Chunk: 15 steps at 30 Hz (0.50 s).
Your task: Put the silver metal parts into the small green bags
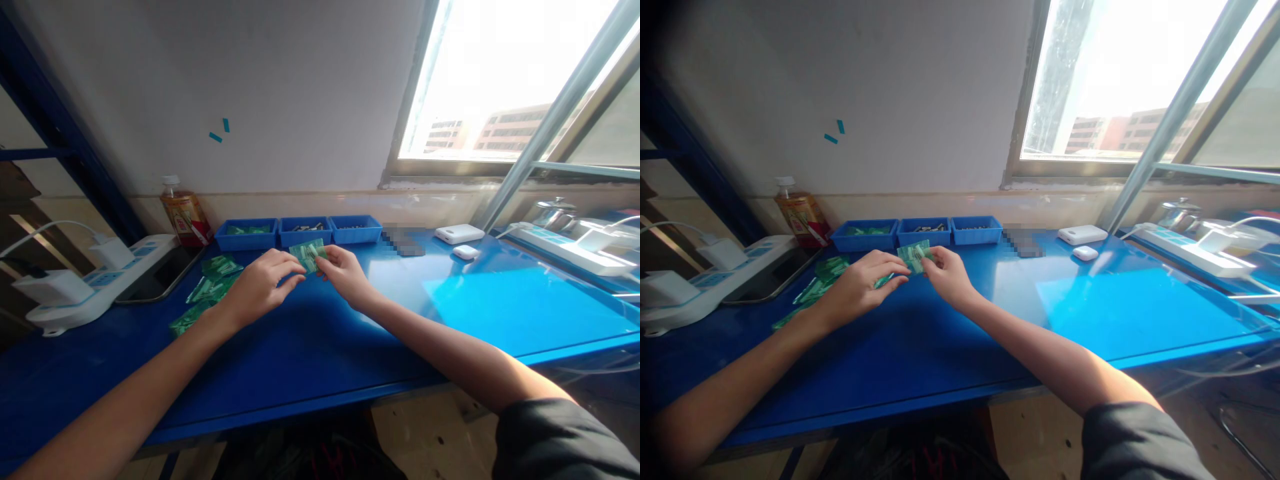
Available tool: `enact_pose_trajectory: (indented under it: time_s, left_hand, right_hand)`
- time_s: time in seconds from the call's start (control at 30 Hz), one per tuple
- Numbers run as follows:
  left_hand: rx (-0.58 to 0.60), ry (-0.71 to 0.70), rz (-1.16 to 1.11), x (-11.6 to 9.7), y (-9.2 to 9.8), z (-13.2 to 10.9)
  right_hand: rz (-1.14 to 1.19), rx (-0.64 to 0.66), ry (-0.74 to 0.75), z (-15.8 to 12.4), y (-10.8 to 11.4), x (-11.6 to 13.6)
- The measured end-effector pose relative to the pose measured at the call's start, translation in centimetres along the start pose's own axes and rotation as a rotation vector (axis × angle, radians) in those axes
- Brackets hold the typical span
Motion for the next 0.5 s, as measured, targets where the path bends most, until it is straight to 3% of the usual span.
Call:
enact_pose_trajectory:
  time_s: [0.1, 0.17, 0.27, 0.37, 0.43, 0.5]
  left_hand:
    - [-0.067, 0.358, -0.278, 3.8, -0.4, -1.4]
    - [-0.139, 0.556, -0.546, 5.3, -1.3, -2.4]
    - [-0.241, 0.649, -0.746, 5.7, -1.7, -2.8]
    - [-0.332, 0.595, -0.685, 5.4, -0.7, -2.6]
    - [-0.357, 0.525, -0.530, 5.0, 0.4, -2.5]
    - [-0.307, 0.381, -0.311, 3.8, 1.2, -1.9]
  right_hand:
    - [-0.335, -0.113, 0.358, -1.7, 0.1, 3.0]
    - [-0.528, -0.105, 0.549, -3.1, -1.0, 4.2]
    - [-0.694, -0.064, 0.679, -4.5, -2.6, 4.8]
    - [-0.611, -0.043, 0.588, -4.4, -2.6, 5.1]
    - [-0.415, -0.012, 0.355, -3.3, -1.9, 4.3]
    - [-0.155, 0.037, 0.051, -2.2, -1.3, 2.4]
Point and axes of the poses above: each hand's wrist, its own z-axis towards the middle knuckle, its own y-axis out of the back of the hand, x = y × z, the point moved 10 cm from there along z, towards the middle knuckle, and after that the axes turned 13 degrees about -y, right-handed, at the moved point
